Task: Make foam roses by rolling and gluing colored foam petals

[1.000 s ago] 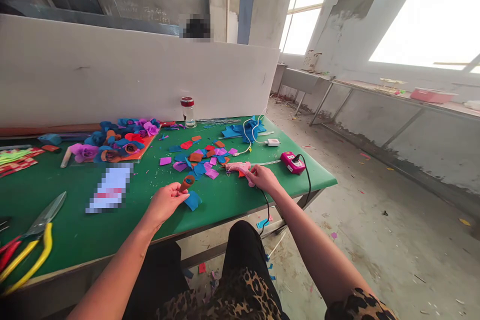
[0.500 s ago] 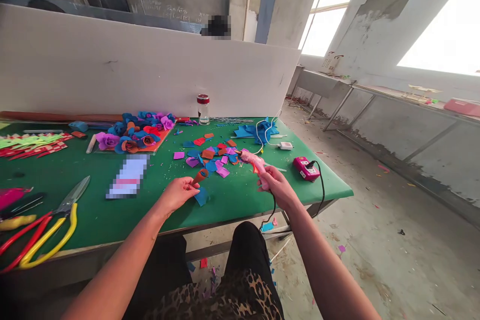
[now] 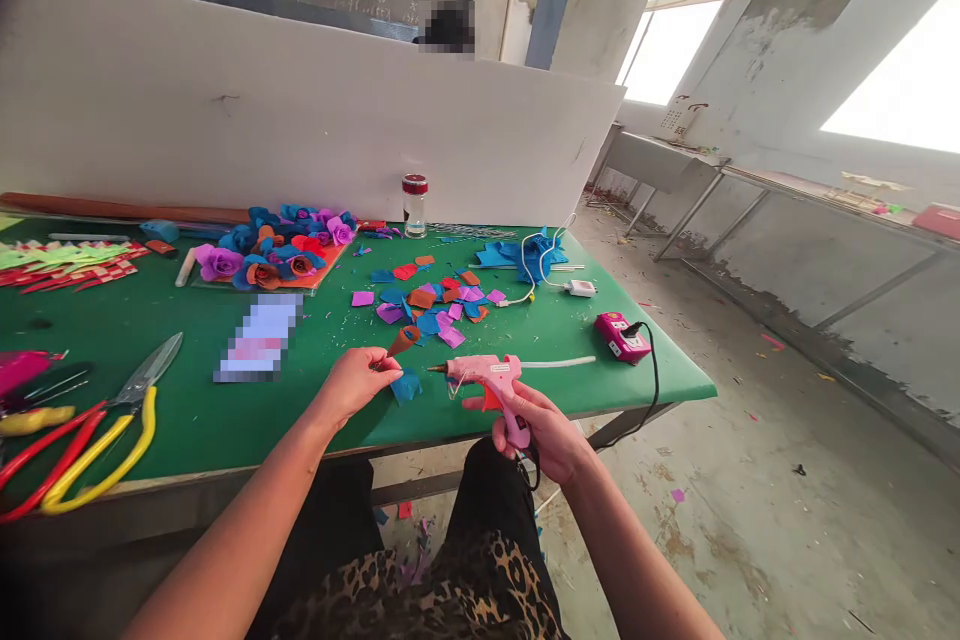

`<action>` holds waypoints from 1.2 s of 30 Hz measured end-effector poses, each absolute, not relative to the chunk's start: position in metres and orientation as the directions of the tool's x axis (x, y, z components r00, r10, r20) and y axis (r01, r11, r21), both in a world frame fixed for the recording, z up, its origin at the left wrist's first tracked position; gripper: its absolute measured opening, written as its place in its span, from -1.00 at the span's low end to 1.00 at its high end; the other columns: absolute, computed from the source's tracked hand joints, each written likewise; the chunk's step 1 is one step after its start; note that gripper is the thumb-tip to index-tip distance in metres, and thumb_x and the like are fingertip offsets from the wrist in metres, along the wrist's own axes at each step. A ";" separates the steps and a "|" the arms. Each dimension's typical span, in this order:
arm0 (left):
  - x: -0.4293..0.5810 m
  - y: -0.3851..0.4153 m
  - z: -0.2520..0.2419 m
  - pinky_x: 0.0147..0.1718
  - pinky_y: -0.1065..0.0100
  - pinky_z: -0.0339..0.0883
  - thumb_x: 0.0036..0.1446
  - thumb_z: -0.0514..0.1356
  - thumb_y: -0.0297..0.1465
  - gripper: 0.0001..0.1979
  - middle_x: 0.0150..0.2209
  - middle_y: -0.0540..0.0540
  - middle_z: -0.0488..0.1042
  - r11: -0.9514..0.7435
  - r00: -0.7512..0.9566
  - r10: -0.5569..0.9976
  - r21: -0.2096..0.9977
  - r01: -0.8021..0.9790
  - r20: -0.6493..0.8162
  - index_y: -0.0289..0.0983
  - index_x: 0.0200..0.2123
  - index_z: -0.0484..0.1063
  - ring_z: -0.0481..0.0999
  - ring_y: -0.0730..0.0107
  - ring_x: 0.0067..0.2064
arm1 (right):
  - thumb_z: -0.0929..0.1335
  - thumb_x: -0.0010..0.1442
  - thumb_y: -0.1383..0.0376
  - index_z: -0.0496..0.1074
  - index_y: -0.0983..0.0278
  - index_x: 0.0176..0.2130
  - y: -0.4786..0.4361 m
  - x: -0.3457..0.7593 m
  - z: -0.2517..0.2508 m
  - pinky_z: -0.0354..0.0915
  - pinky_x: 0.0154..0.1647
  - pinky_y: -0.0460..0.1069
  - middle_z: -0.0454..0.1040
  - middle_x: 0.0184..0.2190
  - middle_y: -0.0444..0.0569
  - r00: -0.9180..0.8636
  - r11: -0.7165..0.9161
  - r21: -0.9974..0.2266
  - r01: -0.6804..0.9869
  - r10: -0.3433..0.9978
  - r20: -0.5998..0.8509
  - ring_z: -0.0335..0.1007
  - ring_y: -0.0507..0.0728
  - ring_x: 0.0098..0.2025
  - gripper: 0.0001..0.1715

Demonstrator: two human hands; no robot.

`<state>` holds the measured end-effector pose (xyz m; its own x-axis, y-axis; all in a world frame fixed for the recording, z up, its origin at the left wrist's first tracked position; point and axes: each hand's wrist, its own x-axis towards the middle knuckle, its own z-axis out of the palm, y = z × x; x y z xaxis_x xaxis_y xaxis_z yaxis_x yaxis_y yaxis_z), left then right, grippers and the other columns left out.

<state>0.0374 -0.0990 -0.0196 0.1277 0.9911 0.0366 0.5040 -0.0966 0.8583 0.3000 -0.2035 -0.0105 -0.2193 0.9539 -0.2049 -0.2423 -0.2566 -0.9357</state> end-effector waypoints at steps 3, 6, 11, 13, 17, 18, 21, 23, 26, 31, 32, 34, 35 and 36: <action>0.038 -0.099 -0.023 -0.49 0.39 0.12 -0.19 0.25 -0.34 -0.89 -0.59 0.01 0.48 -0.097 0.126 0.991 0.866 0.491 0.040 -0.24 -0.64 0.46 0.39 0.35 -0.50 | 0.34 0.26 0.00 0.38 0.31 -0.01 -0.208 0.298 0.001 0.13 -0.64 -0.14 0.42 -0.57 -0.15 -0.208 -0.197 -0.980 -0.020 0.960 -0.189 0.17 -0.04 -0.65 -0.51; 0.038 -0.099 -0.027 -0.47 0.39 0.14 -0.16 0.26 -0.32 -0.87 -0.56 0.01 0.51 -0.105 0.140 0.989 0.858 0.503 0.039 -0.25 -0.62 0.47 0.39 0.37 -0.49 | 0.34 0.24 -0.06 0.36 0.28 -0.07 -0.209 0.293 0.006 0.10 -0.62 -0.13 0.30 -0.65 -0.24 -0.190 -0.140 -0.980 0.141 0.968 -0.166 0.14 -0.03 -0.63 -0.50; 0.041 -0.101 -0.030 -0.45 0.38 0.13 -0.09 0.25 -0.34 -0.86 -0.55 0.01 0.51 -0.139 0.150 0.987 0.809 0.571 0.064 -0.24 -0.61 0.47 0.42 0.35 -0.46 | 0.29 0.28 -0.06 0.36 0.25 -0.19 -0.209 0.282 0.005 0.11 -0.60 -0.11 0.29 -0.61 -0.20 -0.184 -0.012 -0.963 0.269 0.981 -0.064 0.17 0.00 -0.59 -0.57; 0.042 -0.103 -0.029 -0.44 0.37 0.14 -0.06 0.24 -0.36 -0.88 -0.55 0.01 0.51 -0.150 0.148 0.986 0.788 0.598 0.076 -0.23 -0.59 0.48 0.42 0.34 -0.47 | 0.27 0.30 -0.05 0.37 0.25 -0.17 -0.209 0.278 0.005 0.09 -0.60 -0.11 0.28 -0.62 -0.20 -0.181 -0.001 -0.953 0.304 0.982 -0.059 0.16 0.00 -0.60 -0.58; 0.043 -0.105 -0.030 -0.42 0.36 0.15 -0.03 0.23 -0.41 -0.90 -0.53 0.00 0.53 -0.177 0.158 0.983 0.747 0.641 0.098 -0.20 -0.56 0.50 0.43 0.33 -0.47 | 0.27 0.30 -0.03 0.37 0.24 -0.16 -0.210 0.272 0.005 0.04 -0.64 -0.11 0.27 -0.62 -0.20 -0.146 -0.005 -0.940 0.341 0.987 -0.058 0.12 -0.01 -0.62 -0.60; 0.043 -0.105 -0.031 -0.42 0.36 0.16 -0.03 0.23 -0.41 -0.90 -0.52 0.00 0.54 -0.182 0.160 0.982 0.740 0.648 0.102 -0.20 -0.55 0.51 0.44 0.33 -0.47 | 0.27 0.30 -0.02 0.36 0.24 -0.16 -0.210 0.272 0.005 0.05 -0.64 -0.11 0.30 -0.60 -0.18 -0.145 0.001 -0.939 0.345 0.988 -0.053 0.13 -0.01 -0.62 -0.62; 0.044 -0.104 -0.033 -0.42 0.35 0.17 -0.02 0.24 -0.41 -0.90 -0.51 -0.01 0.55 -0.188 0.157 0.981 0.728 0.659 0.112 -0.20 -0.55 0.52 0.45 0.33 -0.47 | 0.26 0.32 0.00 0.34 0.24 -0.16 -0.210 0.271 0.004 0.10 -0.63 -0.11 0.39 -0.50 -0.12 -0.171 0.032 -0.929 0.368 0.985 -0.034 0.15 -0.01 -0.60 -0.64; 0.044 -0.103 -0.033 -0.42 0.35 0.18 -0.02 0.25 -0.41 -0.91 -0.51 -0.01 0.56 -0.183 0.152 0.982 0.723 0.666 0.109 -0.20 -0.54 0.53 0.45 0.33 -0.47 | 0.24 0.34 0.02 0.34 0.25 -0.14 -0.210 0.271 0.003 0.12 -0.61 -0.12 0.38 -0.50 -0.12 -0.187 0.062 -0.914 0.400 0.982 -0.015 0.14 -0.02 -0.59 -0.65; 0.045 -0.104 -0.031 -0.42 0.36 0.19 -0.02 0.26 -0.41 -0.91 -0.51 -0.02 0.56 -0.173 0.145 0.984 0.715 0.678 0.101 -0.21 -0.53 0.53 0.46 0.33 -0.46 | 0.23 0.35 0.06 0.34 0.25 -0.09 -0.210 0.270 0.004 0.11 -0.60 -0.12 0.39 -0.49 -0.12 -0.208 0.120 -0.890 0.440 0.978 0.029 0.13 -0.02 -0.59 -0.66; 0.045 -0.106 -0.025 -0.41 0.38 0.21 0.00 0.25 -0.40 -0.91 -0.48 -0.02 0.58 -0.159 0.150 0.986 0.698 0.698 0.074 -0.22 -0.50 0.53 0.48 0.36 -0.44 | 0.18 0.38 0.10 0.32 0.29 0.00 -0.210 0.264 0.009 0.18 -0.53 -0.11 0.46 -0.38 -0.05 -0.230 0.152 -0.839 0.523 0.973 0.033 0.22 0.00 -0.54 -0.63; 0.045 -0.106 -0.025 -0.40 0.38 0.21 0.01 0.24 -0.41 -0.91 -0.47 -0.01 0.58 -0.156 0.152 0.986 0.694 0.703 0.067 -0.23 -0.50 0.53 0.48 0.36 -0.44 | 0.17 0.39 0.11 0.31 0.29 0.02 -0.210 0.263 0.010 0.19 -0.50 -0.10 0.47 -0.37 -0.04 -0.231 0.151 -0.828 0.540 0.973 0.028 0.24 0.01 -0.52 -0.62; 0.045 -0.107 -0.024 -0.40 0.39 0.21 0.01 0.25 -0.41 -0.91 -0.46 -0.01 0.58 -0.151 0.152 0.987 0.690 0.708 0.059 -0.23 -0.50 0.54 0.49 0.37 -0.43 | 0.17 0.39 0.12 0.31 0.29 0.05 -0.210 0.262 0.011 0.22 -0.46 -0.09 0.47 -0.36 -0.03 -0.234 0.163 -0.811 0.562 0.972 0.033 0.27 0.03 -0.49 -0.61; 0.045 -0.106 -0.024 -0.40 0.39 0.22 0.01 0.25 -0.40 -0.91 -0.46 -0.02 0.59 -0.152 0.153 0.986 0.690 0.708 0.060 -0.23 -0.50 0.54 0.49 0.36 -0.43 | 0.17 0.38 0.12 0.31 0.28 0.06 -0.210 0.262 0.011 0.23 -0.44 -0.08 0.46 -0.38 -0.04 -0.236 0.170 -0.802 0.572 0.971 0.037 0.28 0.04 -0.48 -0.61; 0.045 -0.106 -0.024 -0.40 0.39 0.22 0.02 0.25 -0.40 -0.91 -0.46 -0.02 0.59 -0.153 0.153 0.986 0.690 0.708 0.062 -0.23 -0.50 0.54 0.49 0.36 -0.43 | 0.17 0.38 0.12 0.31 0.28 0.06 -0.210 0.262 0.011 0.23 -0.43 -0.08 0.45 -0.41 -0.05 -0.238 0.175 -0.795 0.581 0.970 0.039 0.29 0.05 -0.47 -0.61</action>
<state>0.0449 -0.1063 -0.0243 0.1535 0.9862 0.0619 0.7076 -0.1534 0.6898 0.2617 -0.2097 0.0111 -0.2384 0.9704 0.0393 0.5814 0.1750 -0.7946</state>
